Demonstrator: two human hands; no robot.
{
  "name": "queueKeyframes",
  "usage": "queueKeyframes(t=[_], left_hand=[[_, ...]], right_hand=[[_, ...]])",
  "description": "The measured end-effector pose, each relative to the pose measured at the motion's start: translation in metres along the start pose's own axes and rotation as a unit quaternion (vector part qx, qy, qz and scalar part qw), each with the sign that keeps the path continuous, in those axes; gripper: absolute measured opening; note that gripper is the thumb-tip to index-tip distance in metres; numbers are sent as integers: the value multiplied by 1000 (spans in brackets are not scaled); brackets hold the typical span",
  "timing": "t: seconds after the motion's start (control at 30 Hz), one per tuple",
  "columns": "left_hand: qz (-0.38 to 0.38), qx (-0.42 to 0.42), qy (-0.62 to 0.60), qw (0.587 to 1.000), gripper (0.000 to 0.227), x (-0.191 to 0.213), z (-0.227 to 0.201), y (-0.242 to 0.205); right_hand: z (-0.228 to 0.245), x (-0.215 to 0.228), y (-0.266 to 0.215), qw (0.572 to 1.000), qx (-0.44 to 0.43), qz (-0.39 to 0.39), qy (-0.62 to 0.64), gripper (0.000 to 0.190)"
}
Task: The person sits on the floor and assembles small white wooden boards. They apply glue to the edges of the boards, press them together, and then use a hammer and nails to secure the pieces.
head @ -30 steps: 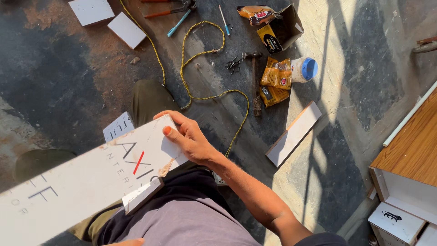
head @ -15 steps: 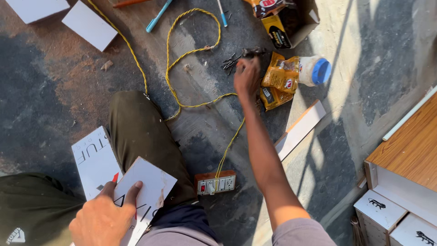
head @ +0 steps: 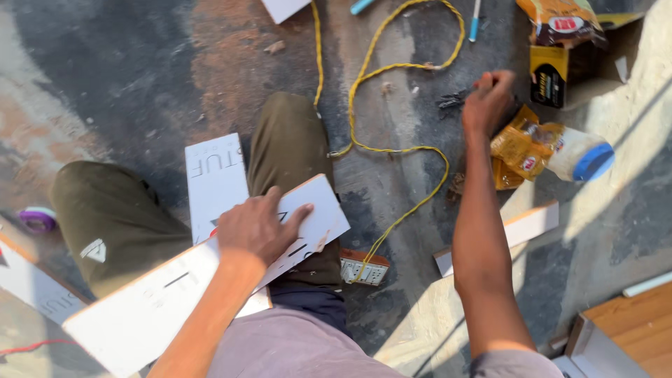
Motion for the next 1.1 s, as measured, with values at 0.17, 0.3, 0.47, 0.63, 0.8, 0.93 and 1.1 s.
queueKeyframes(t=[0.17,0.3,0.47,0.63,0.8,0.93,1.1], left_hand=[[7,-13,-49,999,60,-14,2,2],[44,-1,-75,996,60,-18,10,-6],[65,1,-47,997,62,-19,16,-10],[106,25,-68,992,60,-18,21,-7],[150,44,-81,984,62,-15,19,-3],[186,61,-85,977,63,-13,23,-2],[138,32,-108,984,63,-9,24,5]], right_hand=[[83,32,-154,932,-4,149,330,5],[129,20,-223,951,72,222,205,6],[133,-29,-171,975,65,169,132,13],[193,-93,-108,961,186,153,132,13],[281,-147,-84,929,328,141,99,14],[294,-186,-72,952,253,173,2,10],[304,-169,-75,904,346,246,45,12]])
Point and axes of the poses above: each hand's wrist, its own y-axis towards the middle knuckle, its own x-axis out of the back of the hand, z = x × y, the point moved 8 cm from there along y, towards the middle knuckle, and after that the axes turned 10 degrees about -y, right-handed, at the moved point
